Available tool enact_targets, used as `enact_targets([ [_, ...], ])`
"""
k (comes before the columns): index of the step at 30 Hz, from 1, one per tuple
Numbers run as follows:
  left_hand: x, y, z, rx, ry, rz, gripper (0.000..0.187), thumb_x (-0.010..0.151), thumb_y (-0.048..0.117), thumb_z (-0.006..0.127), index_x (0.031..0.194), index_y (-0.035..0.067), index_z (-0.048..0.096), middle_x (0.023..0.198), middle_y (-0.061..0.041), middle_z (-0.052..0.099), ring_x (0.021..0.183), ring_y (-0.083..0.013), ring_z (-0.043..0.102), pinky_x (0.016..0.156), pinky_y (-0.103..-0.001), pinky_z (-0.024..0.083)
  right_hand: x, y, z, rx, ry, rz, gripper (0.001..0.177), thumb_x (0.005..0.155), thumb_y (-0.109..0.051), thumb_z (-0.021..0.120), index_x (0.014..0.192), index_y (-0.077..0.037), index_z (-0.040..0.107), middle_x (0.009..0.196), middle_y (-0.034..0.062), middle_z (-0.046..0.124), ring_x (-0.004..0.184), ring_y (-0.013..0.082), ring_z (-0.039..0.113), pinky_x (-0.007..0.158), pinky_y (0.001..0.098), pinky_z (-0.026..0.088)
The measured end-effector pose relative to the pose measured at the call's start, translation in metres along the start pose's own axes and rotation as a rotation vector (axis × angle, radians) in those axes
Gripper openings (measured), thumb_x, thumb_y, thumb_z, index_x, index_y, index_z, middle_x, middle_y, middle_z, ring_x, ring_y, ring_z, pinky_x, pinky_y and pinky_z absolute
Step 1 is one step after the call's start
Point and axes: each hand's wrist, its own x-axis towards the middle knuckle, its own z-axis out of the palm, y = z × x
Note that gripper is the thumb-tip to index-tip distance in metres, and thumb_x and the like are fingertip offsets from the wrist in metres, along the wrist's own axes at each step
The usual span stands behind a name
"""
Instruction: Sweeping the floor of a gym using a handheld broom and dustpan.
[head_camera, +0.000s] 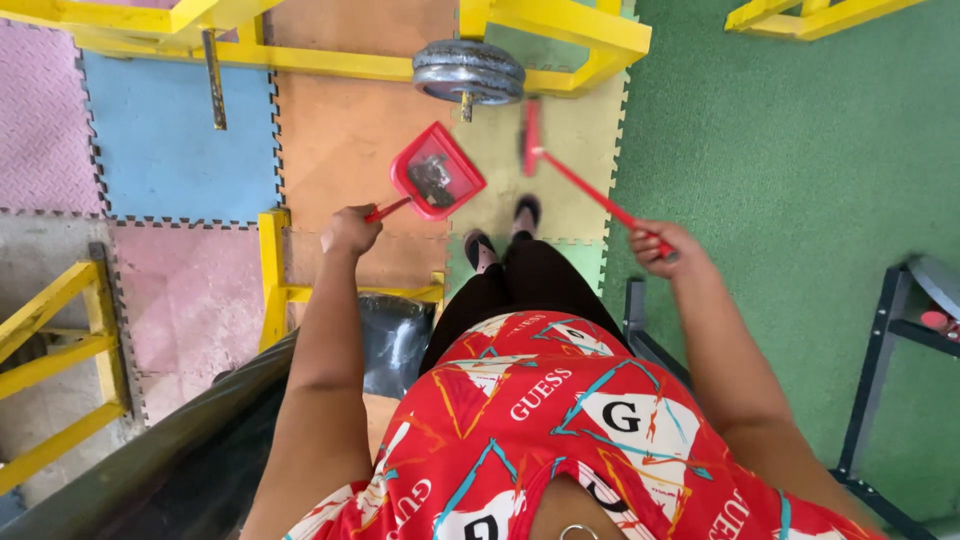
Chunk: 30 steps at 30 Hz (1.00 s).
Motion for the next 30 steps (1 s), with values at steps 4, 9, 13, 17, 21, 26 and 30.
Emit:
enact_targets([
  [4,0.014,0.025,-0.026,-0.045,0.043,0.018,0.049,0.083,0.041,0.071,0.132,0.034,0.069,0.13,-0.009,0.069,0.119,-0.0306,0.066,0.099,-0.045,0.054,0.007,-0.086,-0.073,0.165,0.139,-0.066,0.012,0.104,-0.015,0.051,0.094,-0.008,0.048,0.067,-0.0043,0.049,0.048,0.0012,0.046,0.037,0.0174,0.036],
  [9,0.034,0.069,-0.056,0.12,0.005,0.091,0.042,0.089,0.034,0.062,0.13,0.035,0.072,0.126,-0.011,0.071,0.116,-0.0334,0.067,0.097,-0.047,0.055,0.035,-0.133,-0.058,0.246,0.302,-0.247,0.017,0.099,-0.012,0.046,0.095,-0.015,0.061,0.059,-0.0051,0.045,0.047,0.0048,0.045,0.039,0.0175,0.039],
  [13,0.056,0.094,-0.064,0.118,0.003,0.075,0.045,0.086,0.033,0.062,0.131,0.035,0.069,0.126,-0.009,0.07,0.116,-0.0311,0.067,0.095,-0.047,0.055,0.126,-0.127,-0.037,0.223,0.357,-0.314,0.032,0.093,-0.006,0.046,0.1,-0.023,0.073,0.055,-0.0044,0.04,0.043,0.0067,0.042,0.038,0.0196,0.038],
  [17,0.077,0.118,-0.062,0.14,-0.027,0.081,0.044,0.088,0.035,0.062,0.132,0.036,0.069,0.128,-0.008,0.07,0.118,-0.0303,0.067,0.097,-0.046,0.055,0.2,-0.049,0.026,0.04,0.313,-0.071,0.009,0.092,-0.007,0.054,0.087,-0.013,0.049,0.061,-0.0013,0.046,0.047,0.0095,0.046,0.038,0.0223,0.037],
  [21,0.089,0.132,-0.062,0.073,-0.033,0.007,0.046,0.085,0.035,0.064,0.132,0.037,0.068,0.13,-0.007,0.068,0.118,-0.0291,0.065,0.097,-0.045,0.054,0.179,-0.003,0.118,-0.295,0.208,0.083,0.008,0.092,-0.01,0.051,0.091,-0.013,0.044,0.061,-0.0002,0.048,0.045,0.0105,0.045,0.035,0.0263,0.037],
  [26,0.095,0.133,-0.07,0.122,-0.038,0.023,0.043,0.088,0.033,0.062,0.13,0.036,0.071,0.131,-0.007,0.07,0.12,-0.0288,0.066,0.097,-0.045,0.056,0.1,-0.049,0.134,-0.315,0.028,0.206,0.009,0.1,-0.017,0.057,0.104,-0.02,0.05,0.064,-0.0035,0.049,0.044,0.0046,0.044,0.034,0.0181,0.034],
  [30,0.094,0.121,-0.074,0.144,-0.039,0.039,0.045,0.089,0.035,0.061,0.133,0.037,0.068,0.131,-0.006,0.069,0.12,-0.0293,0.065,0.098,-0.045,0.055,0.031,-0.091,0.092,-0.253,0.125,0.165,0.013,0.103,-0.022,0.057,0.097,-0.016,0.047,0.065,-0.0039,0.048,0.045,0.0036,0.042,0.034,0.0172,0.033],
])
